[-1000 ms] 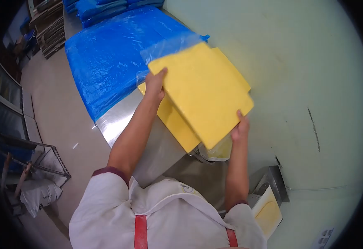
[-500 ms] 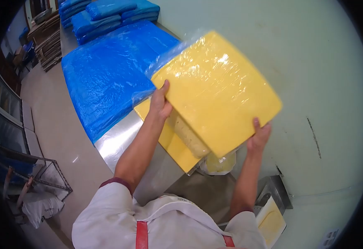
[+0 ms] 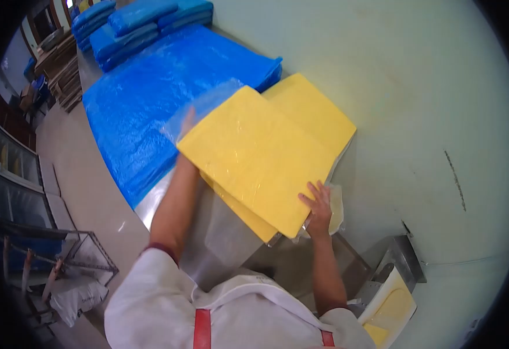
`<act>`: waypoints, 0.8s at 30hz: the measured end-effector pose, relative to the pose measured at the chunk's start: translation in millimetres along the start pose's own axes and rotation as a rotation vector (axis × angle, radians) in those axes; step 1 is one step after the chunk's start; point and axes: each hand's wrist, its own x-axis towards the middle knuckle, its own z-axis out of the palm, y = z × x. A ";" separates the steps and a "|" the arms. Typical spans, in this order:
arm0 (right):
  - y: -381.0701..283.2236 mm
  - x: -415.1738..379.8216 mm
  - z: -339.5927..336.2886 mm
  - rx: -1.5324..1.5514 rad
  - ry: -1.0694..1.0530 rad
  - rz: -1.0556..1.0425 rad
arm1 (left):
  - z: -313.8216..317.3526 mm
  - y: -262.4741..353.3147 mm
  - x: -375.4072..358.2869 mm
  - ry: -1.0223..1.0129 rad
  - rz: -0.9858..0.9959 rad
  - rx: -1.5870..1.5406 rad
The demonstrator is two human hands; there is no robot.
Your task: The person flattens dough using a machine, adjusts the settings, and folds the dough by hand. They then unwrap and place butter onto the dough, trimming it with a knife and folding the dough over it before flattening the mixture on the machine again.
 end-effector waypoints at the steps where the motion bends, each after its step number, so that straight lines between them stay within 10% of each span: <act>1: -5.4 -0.8 -0.3 0.033 0.052 0.061 | 32.4 31.4 -7.1 -0.081 -0.210 0.008; 7: -29.0 -9.7 3.2 1.026 0.324 0.917 | 12.5 64.6 48.5 0.157 -0.540 1.020; 17: -31.5 5.7 7.3 0.922 0.277 0.962 | 24.1 37.9 95.0 0.175 -0.610 1.090; 23: -29.0 5.4 -2.7 0.904 0.203 0.989 | 14.0 55.8 100.0 0.205 -0.434 1.651; 24: -29.2 5.6 -9.1 0.872 0.179 1.008 | 28.6 50.7 95.4 0.178 -0.063 1.891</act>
